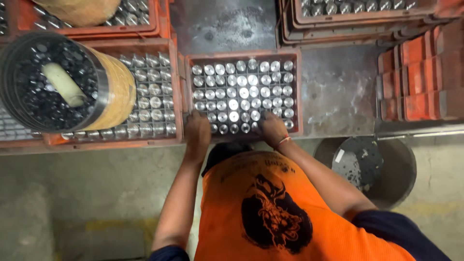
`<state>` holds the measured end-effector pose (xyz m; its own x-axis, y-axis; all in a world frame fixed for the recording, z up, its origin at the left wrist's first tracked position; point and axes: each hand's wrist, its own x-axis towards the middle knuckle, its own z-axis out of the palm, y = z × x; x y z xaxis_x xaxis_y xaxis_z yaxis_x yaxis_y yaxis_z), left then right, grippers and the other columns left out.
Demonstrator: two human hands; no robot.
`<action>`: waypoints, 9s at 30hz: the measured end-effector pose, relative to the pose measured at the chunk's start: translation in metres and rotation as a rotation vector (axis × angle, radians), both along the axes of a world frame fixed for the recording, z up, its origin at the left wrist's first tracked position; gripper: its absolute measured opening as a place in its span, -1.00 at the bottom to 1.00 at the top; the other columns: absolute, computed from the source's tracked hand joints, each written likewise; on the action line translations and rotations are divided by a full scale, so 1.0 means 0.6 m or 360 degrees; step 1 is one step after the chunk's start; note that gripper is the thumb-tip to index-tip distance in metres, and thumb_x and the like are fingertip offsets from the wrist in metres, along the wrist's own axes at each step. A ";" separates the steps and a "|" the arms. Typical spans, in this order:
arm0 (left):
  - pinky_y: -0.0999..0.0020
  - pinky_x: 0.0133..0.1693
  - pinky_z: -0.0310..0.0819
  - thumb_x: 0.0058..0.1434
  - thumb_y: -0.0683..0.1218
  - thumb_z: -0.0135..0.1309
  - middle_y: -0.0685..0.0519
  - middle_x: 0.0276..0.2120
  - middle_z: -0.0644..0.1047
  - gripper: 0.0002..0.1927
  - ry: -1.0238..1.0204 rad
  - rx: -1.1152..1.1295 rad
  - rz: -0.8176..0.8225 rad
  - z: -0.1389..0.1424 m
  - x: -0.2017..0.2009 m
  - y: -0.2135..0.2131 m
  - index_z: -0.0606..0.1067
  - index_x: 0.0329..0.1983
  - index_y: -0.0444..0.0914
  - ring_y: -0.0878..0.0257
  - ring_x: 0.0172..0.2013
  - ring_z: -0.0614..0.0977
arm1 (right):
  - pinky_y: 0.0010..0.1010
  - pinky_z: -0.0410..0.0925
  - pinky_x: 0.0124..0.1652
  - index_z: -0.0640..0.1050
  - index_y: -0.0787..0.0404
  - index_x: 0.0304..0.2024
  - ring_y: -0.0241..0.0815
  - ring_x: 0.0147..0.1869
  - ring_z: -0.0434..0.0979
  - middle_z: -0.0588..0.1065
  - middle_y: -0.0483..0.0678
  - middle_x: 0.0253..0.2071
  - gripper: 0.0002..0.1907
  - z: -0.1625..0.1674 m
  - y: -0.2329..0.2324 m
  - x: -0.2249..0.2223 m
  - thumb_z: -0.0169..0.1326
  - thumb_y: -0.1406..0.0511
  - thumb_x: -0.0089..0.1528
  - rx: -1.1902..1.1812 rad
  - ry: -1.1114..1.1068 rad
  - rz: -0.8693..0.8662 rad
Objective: The person arranges small metal caps into a red plastic crate, placing them one by one into the crate's compartments. They occasionally lift and move the crate to a different position on the table.
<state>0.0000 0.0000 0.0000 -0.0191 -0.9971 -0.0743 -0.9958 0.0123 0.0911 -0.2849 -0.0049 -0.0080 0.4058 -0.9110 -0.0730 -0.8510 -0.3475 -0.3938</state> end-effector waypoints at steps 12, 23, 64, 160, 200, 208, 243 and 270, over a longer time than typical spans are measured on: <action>0.21 -0.33 0.63 0.24 -0.21 -0.01 -0.12 -0.13 0.49 -0.77 -0.0085 0.0155 -0.0005 0.070 -0.004 -0.034 0.52 -0.05 -0.32 0.01 -0.32 0.66 | -0.12 0.40 -0.11 0.69 0.21 -0.24 0.13 -0.11 0.53 0.51 0.08 -0.26 -0.76 0.106 -0.012 -0.037 0.15 0.22 0.14 0.0117 -0.0481 -0.0029; 0.25 -0.38 0.62 0.20 -0.18 0.03 -0.07 -0.13 0.48 -0.83 -0.0193 -0.0044 0.0046 0.039 -0.017 -0.012 0.54 -0.16 -0.27 0.07 -0.31 0.65 | -0.07 0.48 -0.22 0.38 0.26 0.12 0.15 -0.22 0.66 0.59 0.21 -0.32 -0.47 0.112 -0.011 -0.034 0.05 0.04 0.27 0.1085 -0.1051 -0.1036; -0.06 -0.12 0.44 0.29 -0.05 0.12 -0.20 -0.06 0.48 -0.71 0.0597 -0.0233 -0.0254 0.230 -0.023 -0.027 0.50 -0.01 -0.32 -0.10 -0.05 0.53 | -0.22 0.46 -0.15 0.62 0.25 -0.11 -0.01 -0.21 0.64 0.63 0.08 -0.24 -0.75 0.112 -0.026 0.147 0.14 0.22 0.29 0.0498 -0.0856 -0.0105; 0.20 -0.07 0.48 0.24 -0.19 0.02 -0.15 -0.24 0.46 -0.88 -0.0294 -0.0001 -0.0464 0.116 -0.029 -0.019 0.52 -0.25 -0.36 0.03 -0.15 0.55 | -0.02 0.44 -0.24 0.61 0.19 -0.29 0.18 -0.23 0.60 0.52 0.12 -0.20 -0.67 0.095 -0.002 0.154 0.19 0.05 0.23 0.0344 0.0023 0.0290; 0.13 -0.25 0.62 0.30 -0.16 -0.03 -0.18 -0.10 0.52 -0.83 -0.0059 0.0127 0.0231 0.054 -0.059 0.055 0.55 -0.15 -0.28 -0.01 -0.24 0.69 | 0.01 0.43 -0.11 0.57 0.25 -0.19 0.24 -0.05 0.56 0.52 0.21 -0.14 -0.65 0.069 -0.025 0.108 0.14 0.09 0.22 0.0310 -0.0033 0.0592; 0.03 -0.08 0.51 0.38 -0.08 -0.14 -0.23 -0.06 0.50 -0.72 0.0676 -0.0231 0.0264 0.199 -0.056 0.105 0.46 -0.01 -0.36 -0.16 -0.05 0.59 | -0.04 0.40 -0.05 0.58 0.29 -0.22 0.24 0.03 0.50 0.46 0.23 -0.11 -0.71 0.078 -0.024 0.059 0.18 0.20 0.14 0.0047 -0.0114 0.0575; -0.01 -0.01 0.43 0.22 0.07 0.19 -0.21 -0.11 0.53 -0.62 0.0468 0.0109 0.0008 0.113 -0.066 0.059 0.56 -0.09 -0.33 -0.14 -0.02 0.54 | 0.00 0.37 -0.23 0.37 0.28 0.14 0.19 -0.21 0.51 0.49 0.26 -0.22 -0.51 0.038 -0.040 0.008 -0.08 0.00 0.45 0.1417 -0.1357 -0.0475; -0.04 -0.12 0.48 0.16 -0.20 0.08 -0.21 -0.32 0.61 -0.88 0.0511 -0.0110 -0.0038 0.115 -0.036 0.056 0.61 -0.30 -0.30 -0.18 -0.22 0.62 | -0.05 0.37 -0.07 0.63 0.26 -0.25 0.23 -0.08 0.53 0.56 0.18 -0.24 -0.59 0.090 -0.020 -0.105 0.29 0.07 0.07 -0.0106 -0.0168 0.0168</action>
<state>-0.0217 0.0333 0.0691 -0.0541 -0.9985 0.0074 -0.9156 0.0525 0.3987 -0.3477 -0.0168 0.0460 0.5017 -0.8644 0.0342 -0.7634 -0.4610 -0.4523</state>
